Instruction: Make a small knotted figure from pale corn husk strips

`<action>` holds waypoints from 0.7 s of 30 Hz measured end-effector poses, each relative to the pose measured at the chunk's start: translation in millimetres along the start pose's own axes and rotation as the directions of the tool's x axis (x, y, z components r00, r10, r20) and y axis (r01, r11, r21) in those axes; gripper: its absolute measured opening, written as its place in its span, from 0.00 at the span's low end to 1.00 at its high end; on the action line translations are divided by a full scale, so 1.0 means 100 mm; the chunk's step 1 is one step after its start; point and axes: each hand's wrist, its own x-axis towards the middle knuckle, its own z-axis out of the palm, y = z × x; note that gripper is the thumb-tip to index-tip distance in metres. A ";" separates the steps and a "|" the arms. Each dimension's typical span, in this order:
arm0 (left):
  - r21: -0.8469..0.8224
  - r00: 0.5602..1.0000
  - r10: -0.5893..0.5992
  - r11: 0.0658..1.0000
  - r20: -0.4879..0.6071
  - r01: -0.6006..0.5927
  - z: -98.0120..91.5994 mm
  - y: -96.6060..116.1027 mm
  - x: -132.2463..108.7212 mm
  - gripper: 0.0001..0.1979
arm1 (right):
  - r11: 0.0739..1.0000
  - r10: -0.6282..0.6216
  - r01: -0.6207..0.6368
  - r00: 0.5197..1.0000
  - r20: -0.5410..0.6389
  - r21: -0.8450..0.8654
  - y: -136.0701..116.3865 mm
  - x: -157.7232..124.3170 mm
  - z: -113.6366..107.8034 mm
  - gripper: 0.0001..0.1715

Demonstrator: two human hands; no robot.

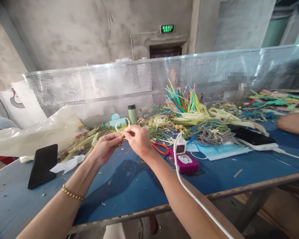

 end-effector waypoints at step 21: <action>0.216 0.994 0.102 0.970 0.042 -0.108 0.07 0.07 -0.06 0.10 | 0.990 -0.085 0.087 0.996 0.015 -0.114 -0.04 -0.03 0.01 0.10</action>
